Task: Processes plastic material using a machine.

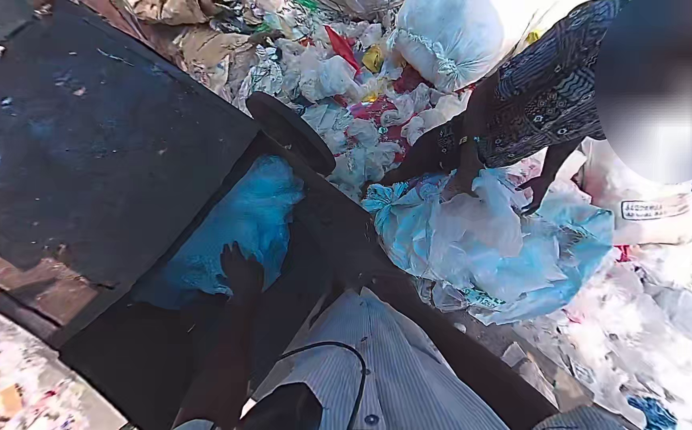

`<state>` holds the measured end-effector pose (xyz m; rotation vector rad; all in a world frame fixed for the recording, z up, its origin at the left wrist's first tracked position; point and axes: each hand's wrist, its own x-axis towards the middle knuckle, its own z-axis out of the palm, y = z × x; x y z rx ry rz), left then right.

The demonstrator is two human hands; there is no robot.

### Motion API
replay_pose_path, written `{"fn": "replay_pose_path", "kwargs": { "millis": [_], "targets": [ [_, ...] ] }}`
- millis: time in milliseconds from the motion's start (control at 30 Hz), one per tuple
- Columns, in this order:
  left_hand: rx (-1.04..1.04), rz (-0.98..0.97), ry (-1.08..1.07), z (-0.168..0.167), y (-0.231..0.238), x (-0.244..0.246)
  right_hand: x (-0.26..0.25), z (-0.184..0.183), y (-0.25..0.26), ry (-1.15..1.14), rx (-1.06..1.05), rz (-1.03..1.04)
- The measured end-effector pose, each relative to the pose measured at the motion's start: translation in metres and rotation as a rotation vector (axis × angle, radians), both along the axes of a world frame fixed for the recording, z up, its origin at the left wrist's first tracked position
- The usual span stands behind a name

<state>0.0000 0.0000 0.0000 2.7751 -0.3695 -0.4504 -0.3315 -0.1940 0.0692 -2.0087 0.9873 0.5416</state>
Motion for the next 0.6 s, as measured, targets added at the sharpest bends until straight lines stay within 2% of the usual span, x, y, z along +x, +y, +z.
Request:
{"fn": "replay_pose_path", "kwargs": {
  "millis": [67, 200, 300, 433, 500, 600],
  "targets": [
    [-0.01, -0.005, -0.022, 0.009, 0.012, -0.042, -0.039, -0.036, -0.001, -0.124, -0.056, -0.121],
    [-0.082, -0.014, -0.077, 0.002, 0.038, -0.112, -0.089, -0.049, -0.002, -0.188, 0.058, -0.301],
    [-0.086, -0.079, -0.128, -0.022, 0.062, -0.13, -0.125, -0.054, 0.0, -0.163, 0.193, -0.506],
    [-0.105, -0.053, -0.054, 0.003, 0.057, -0.149, -0.162, -0.058, 0.001, -0.126, 0.29, -0.826],
    [-0.156, 0.006, -0.053, 0.01, 0.053, -0.151, -0.168, -0.064, -0.001, -0.203, 0.286, -0.858],
    [-0.339, 0.073, -0.022, 0.032, 0.048, -0.155, -0.151, -0.055, -0.009, -0.295, 0.211, -0.779]
  ]
}}
